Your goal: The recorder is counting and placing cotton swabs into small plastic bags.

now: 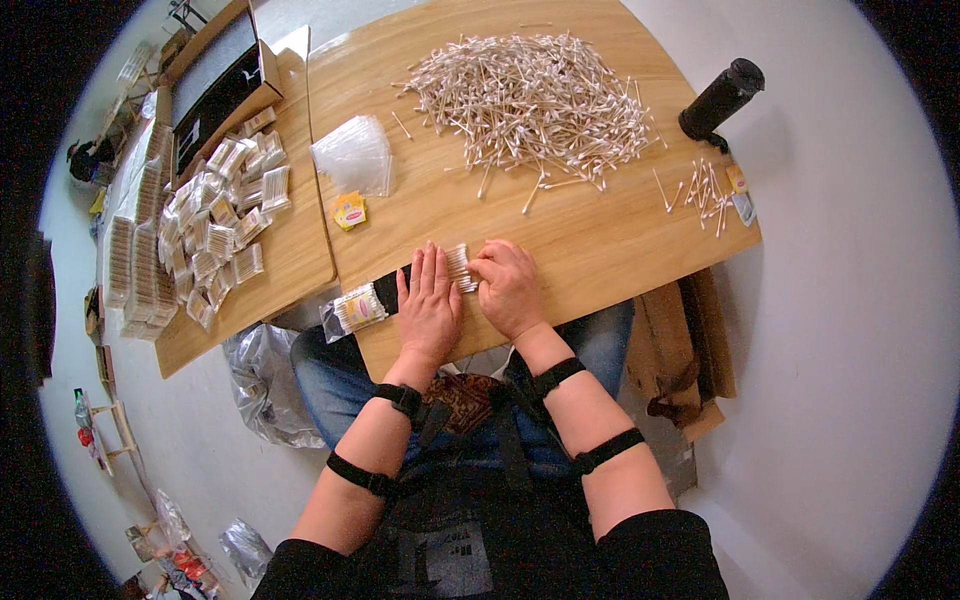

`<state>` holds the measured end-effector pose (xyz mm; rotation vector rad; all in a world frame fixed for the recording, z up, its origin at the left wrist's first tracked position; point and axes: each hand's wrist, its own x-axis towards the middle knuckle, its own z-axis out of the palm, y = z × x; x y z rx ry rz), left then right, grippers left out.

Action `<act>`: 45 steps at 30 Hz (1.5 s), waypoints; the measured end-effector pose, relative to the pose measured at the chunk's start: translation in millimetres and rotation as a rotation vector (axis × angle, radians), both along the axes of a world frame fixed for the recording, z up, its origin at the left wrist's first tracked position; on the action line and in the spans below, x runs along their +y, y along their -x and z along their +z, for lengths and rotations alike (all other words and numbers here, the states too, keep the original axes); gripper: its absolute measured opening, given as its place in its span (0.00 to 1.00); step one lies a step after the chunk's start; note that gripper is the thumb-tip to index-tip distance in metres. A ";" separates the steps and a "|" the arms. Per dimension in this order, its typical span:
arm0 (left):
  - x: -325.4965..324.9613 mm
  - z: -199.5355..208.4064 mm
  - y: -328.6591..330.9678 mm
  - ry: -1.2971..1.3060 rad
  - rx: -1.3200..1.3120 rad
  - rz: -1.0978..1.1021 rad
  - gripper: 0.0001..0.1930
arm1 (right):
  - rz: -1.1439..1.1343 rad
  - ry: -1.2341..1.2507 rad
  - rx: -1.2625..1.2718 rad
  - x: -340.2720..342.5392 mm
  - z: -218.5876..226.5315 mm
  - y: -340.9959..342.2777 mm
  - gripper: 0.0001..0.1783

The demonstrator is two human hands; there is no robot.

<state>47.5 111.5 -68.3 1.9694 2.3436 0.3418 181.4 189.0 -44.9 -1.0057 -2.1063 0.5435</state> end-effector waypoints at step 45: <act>-2.4 0.7 -1.1 -0.030 -0.040 0.020 0.30 | -0.017 -0.025 -0.172 -2.4 -3.2 5.9 0.14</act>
